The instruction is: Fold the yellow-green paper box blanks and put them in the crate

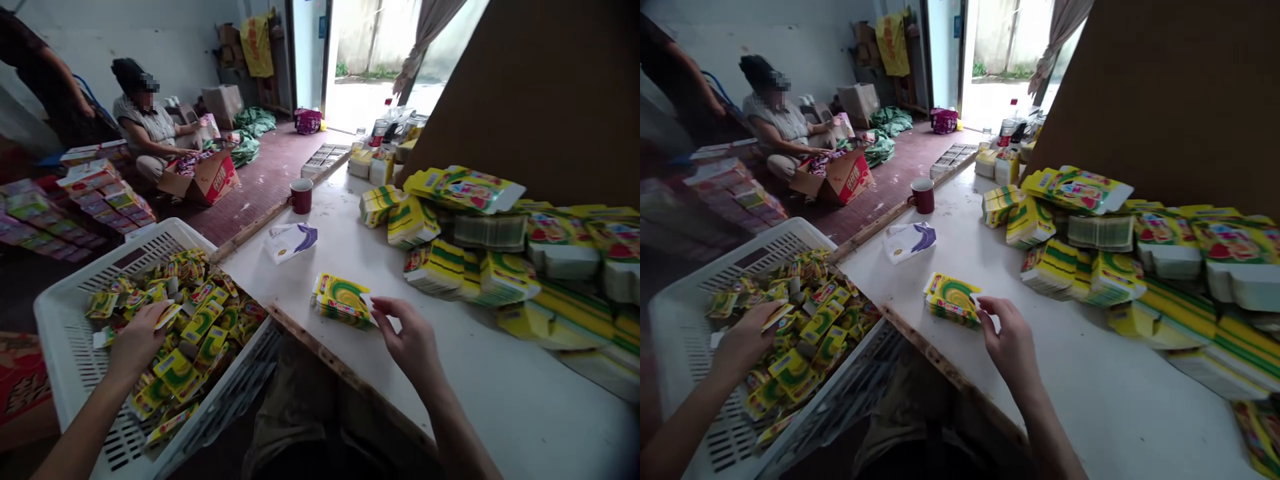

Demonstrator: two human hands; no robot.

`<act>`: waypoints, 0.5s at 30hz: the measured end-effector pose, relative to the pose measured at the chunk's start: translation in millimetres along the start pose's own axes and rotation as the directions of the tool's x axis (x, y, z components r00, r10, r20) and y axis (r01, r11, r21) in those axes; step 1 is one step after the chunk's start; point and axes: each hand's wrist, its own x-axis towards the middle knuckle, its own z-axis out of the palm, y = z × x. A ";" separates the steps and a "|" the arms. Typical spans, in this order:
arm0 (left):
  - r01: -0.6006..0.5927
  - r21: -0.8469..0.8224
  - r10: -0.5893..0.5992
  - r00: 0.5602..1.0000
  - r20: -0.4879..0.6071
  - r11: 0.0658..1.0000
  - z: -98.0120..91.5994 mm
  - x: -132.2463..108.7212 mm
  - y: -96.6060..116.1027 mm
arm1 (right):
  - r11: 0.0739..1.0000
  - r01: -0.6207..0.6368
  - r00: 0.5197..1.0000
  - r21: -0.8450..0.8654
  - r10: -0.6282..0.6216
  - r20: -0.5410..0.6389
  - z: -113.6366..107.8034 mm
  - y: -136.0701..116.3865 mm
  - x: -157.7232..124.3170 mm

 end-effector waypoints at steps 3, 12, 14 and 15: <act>0.158 0.070 -0.159 0.987 0.007 0.985 18.7 -17.3 -16.2 | 0.996 -0.017 0.998 -0.085 0.022 0.058 7.4 -9.2 4.8; -0.079 -0.339 0.023 0.986 -0.167 0.938 16.1 -24.2 82.1 | 0.969 -0.057 0.996 -0.239 0.070 0.049 23.0 -20.1 -0.5; -0.145 -0.486 0.042 0.975 -0.217 0.862 -0.5 -33.2 128.3 | 0.966 -0.065 0.997 -0.250 0.075 0.028 25.3 -21.0 -2.3; -0.175 -0.563 0.062 0.975 -0.214 0.807 -9.7 -39.0 150.9 | 0.966 -0.068 0.997 -0.248 0.075 0.017 26.8 -21.1 -3.0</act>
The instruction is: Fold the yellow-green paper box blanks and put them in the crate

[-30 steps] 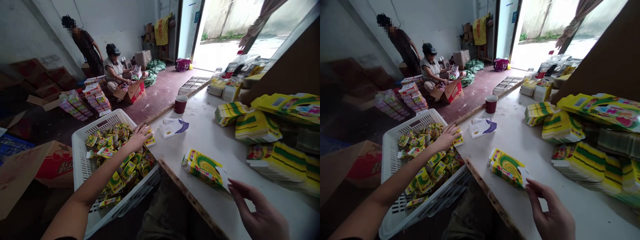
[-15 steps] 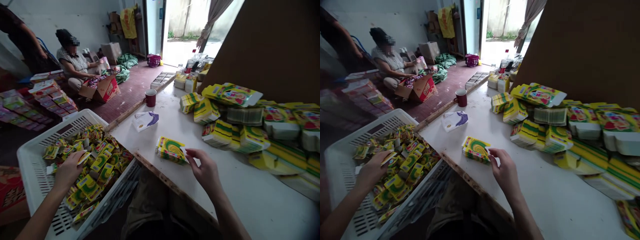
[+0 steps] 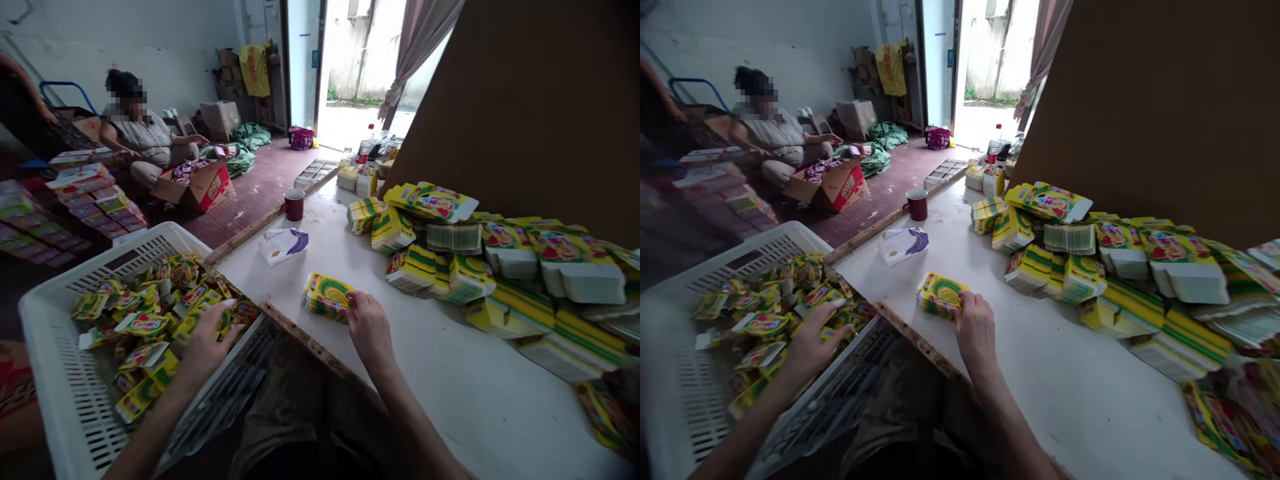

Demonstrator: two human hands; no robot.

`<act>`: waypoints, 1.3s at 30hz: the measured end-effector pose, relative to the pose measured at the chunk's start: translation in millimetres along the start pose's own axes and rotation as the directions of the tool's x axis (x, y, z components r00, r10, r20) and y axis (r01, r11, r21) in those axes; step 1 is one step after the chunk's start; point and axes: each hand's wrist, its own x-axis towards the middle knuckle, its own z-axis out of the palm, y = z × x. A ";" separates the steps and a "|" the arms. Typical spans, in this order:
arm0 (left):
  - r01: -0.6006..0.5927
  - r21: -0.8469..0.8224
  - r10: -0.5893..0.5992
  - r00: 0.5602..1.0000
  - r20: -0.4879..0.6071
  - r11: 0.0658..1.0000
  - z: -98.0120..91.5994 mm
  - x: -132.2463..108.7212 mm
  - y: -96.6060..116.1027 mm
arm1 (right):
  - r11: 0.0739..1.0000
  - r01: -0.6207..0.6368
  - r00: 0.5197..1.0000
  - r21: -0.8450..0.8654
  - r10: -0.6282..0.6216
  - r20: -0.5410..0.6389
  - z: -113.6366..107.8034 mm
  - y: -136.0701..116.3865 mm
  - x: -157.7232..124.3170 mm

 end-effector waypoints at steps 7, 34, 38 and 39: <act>0.103 -0.515 0.136 0.904 0.405 0.851 28.3 -20.8 109.2 | 0.998 0.009 0.997 0.057 -0.004 -0.080 8.7 1.4 -3.0; 0.609 -0.684 0.126 0.703 0.700 0.401 66.3 -47.5 138.2 | 0.915 -0.145 0.974 0.376 0.199 -0.111 -8.6 -0.9 3.0; 0.556 -0.810 0.115 0.807 0.580 0.184 65.9 -37.8 140.5 | 0.720 -0.111 0.994 0.685 0.096 0.061 -28.7 -18.8 -7.7; 0.492 -0.849 0.075 0.856 0.512 0.192 64.5 -35.3 142.0 | 0.661 -0.130 0.987 0.739 0.016 0.159 -30.3 -25.0 -13.1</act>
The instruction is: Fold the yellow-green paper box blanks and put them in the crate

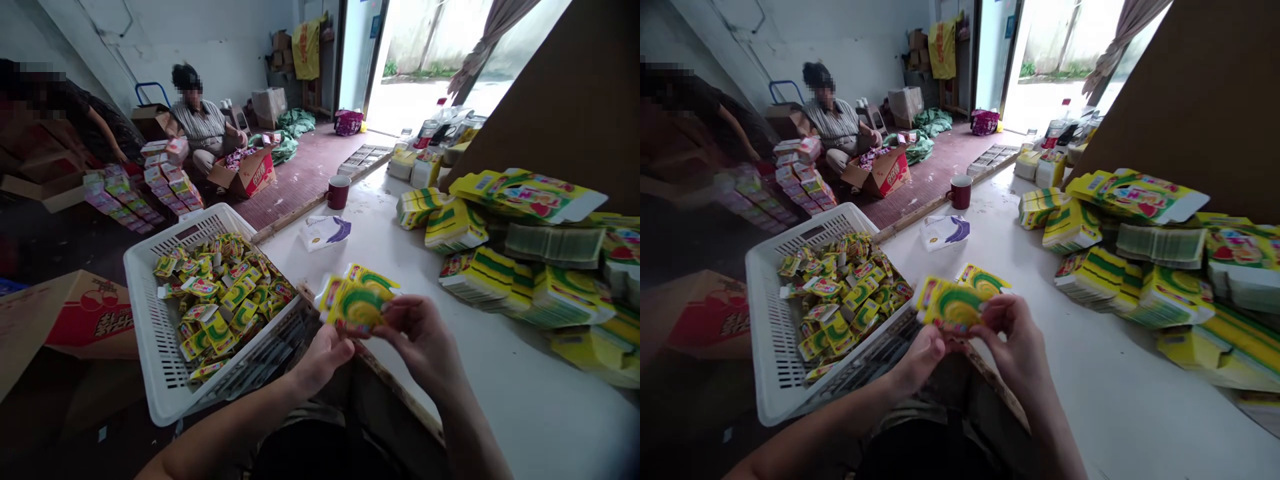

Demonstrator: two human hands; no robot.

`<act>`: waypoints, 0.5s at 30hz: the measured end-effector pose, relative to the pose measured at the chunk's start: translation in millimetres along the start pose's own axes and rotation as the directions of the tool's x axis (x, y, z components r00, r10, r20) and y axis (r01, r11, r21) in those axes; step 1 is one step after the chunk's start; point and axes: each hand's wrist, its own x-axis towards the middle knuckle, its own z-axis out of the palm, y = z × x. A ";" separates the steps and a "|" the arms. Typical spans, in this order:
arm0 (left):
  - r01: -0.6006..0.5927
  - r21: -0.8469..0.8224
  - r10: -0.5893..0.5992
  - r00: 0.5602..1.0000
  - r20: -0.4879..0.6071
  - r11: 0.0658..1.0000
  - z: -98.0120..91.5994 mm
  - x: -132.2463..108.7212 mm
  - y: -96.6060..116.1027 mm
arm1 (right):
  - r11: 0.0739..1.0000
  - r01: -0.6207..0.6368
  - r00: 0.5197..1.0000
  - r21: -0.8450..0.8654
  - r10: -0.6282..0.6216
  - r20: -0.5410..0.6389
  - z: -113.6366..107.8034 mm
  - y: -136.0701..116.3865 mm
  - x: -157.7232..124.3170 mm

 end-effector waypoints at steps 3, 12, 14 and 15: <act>-0.183 0.271 0.219 0.970 -0.106 0.945 1.7 2.5 12.0 | 0.980 -0.096 0.985 0.175 0.069 0.157 19.9 -4.0 -17.4; -0.277 0.542 0.319 0.948 0.017 0.793 -3.8 0.9 20.6 | 0.948 -0.127 0.986 0.291 0.088 0.144 33.7 1.6 -30.7; -0.234 0.465 0.292 0.955 -0.057 0.854 -1.2 2.4 15.9 | 0.929 -0.155 0.978 0.337 0.096 0.186 30.7 0.1 -29.9; -0.209 0.401 0.274 0.955 -0.111 0.892 0.8 3.9 14.2 | 0.927 -0.167 0.974 0.337 0.102 0.201 31.0 -0.3 -30.5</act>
